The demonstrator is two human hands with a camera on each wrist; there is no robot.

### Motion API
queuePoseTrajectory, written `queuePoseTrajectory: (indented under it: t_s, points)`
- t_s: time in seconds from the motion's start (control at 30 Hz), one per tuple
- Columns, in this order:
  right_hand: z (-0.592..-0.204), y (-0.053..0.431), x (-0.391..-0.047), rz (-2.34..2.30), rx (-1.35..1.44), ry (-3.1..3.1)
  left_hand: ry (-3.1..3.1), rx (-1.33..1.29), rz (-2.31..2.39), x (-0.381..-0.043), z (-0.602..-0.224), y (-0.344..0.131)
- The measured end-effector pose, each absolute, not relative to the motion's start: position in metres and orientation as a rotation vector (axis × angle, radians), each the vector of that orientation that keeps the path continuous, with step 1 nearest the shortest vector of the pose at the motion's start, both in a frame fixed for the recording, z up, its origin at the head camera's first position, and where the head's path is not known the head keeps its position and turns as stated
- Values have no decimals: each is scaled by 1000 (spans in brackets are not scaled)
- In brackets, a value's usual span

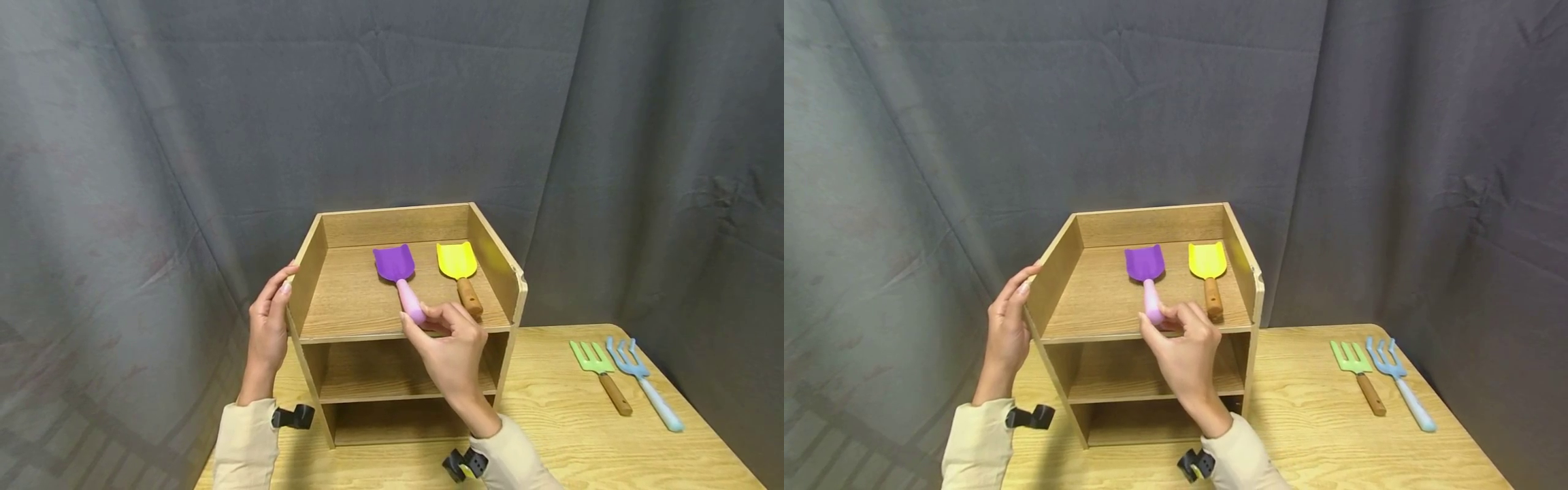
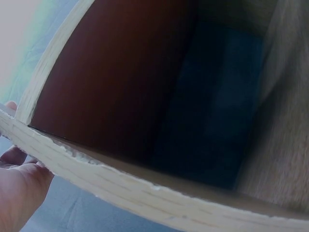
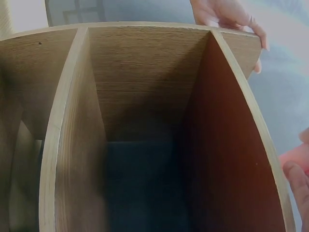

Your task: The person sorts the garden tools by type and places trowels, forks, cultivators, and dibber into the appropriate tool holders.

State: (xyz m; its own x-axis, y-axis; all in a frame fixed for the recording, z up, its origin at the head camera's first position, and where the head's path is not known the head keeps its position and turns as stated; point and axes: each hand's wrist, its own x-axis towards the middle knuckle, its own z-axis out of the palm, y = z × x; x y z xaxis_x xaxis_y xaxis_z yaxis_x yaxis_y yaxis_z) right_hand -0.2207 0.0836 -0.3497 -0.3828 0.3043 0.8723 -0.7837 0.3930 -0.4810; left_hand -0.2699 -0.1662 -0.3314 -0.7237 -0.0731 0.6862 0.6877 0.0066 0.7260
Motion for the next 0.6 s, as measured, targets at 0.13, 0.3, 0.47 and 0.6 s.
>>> queuePoseTrajectory:
  t_s: [0.13, 0.3, 0.47, 0.6]
  points:
    - [-350, 83, -223, 1249, 451, -1559, -1730, -640, -1785, -270, -332, -166]
    - [-351, 84, -226, 1250, 452, -1575, -1735, -636, -1791, -270, -332, -167]
    - [-339, 79, -218, 1233, 450, -1588, -1736, -642, -1783, -270, -332, -167]
    - [-335, 77, -216, 1230, 459, -1622, -1738, -640, -1765, -270, -332, -167]
